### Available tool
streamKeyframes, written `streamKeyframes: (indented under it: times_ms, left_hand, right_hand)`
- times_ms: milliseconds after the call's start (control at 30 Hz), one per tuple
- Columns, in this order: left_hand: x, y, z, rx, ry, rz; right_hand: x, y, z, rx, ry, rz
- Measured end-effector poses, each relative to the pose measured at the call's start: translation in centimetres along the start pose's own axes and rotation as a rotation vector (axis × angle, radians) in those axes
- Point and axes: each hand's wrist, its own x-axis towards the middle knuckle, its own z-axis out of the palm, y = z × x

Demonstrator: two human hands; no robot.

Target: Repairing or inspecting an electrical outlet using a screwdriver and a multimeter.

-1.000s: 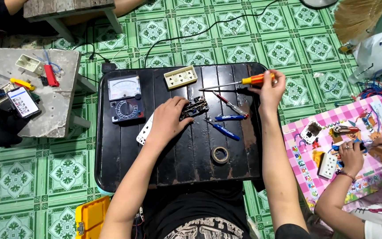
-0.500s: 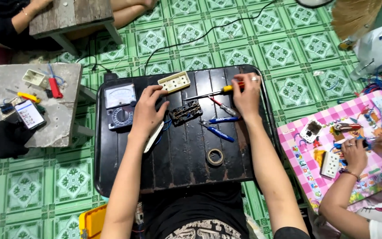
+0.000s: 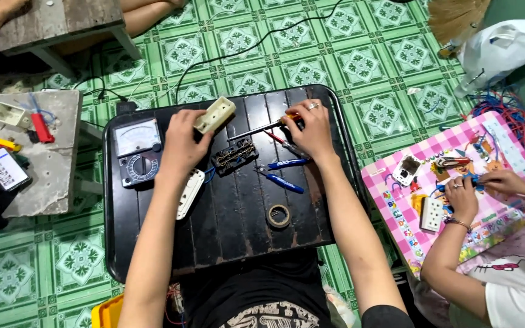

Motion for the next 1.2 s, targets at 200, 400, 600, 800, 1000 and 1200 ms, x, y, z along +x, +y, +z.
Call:
streamKeyframes:
  times_ms: [200,400,600,800,1000,1200]
  left_hand:
    - [-0.7,1.3,-3.0,-0.499,0.005,-0.376]
    - [-0.8,4.4,-3.9,-0.754,-0.131,-0.378]
    - [-0.4,6.2,-6.0,-0.784,-0.311,-0.424]
    - [0.3,8.6,-7.7,-0.472,-0.404,-0.217]
    - [-1.5,8.0,-5.2,0.124,-0.392,-0.018]
    - [-2.0,8.2,-4.6,0.158,-0.469,-0.035]
  right_hand:
    - [0.5,-2.9,-1.1,-0.086,0.072,0.001]
    - [1.0,-8.9,-3.2,0.3,-0.092,-0.146]
    - [-0.1,-11.1,-2.3,0.46,-0.188,-0.198]
    - [-0.1,-10.9,-1.7,0.497,-0.183,-0.221]
    - [-0.8,-10.0,-0.7,0.482,-0.143,-0.259]
    - [-2.0,-8.9,1.4,0.382,-0.282,-0.207]
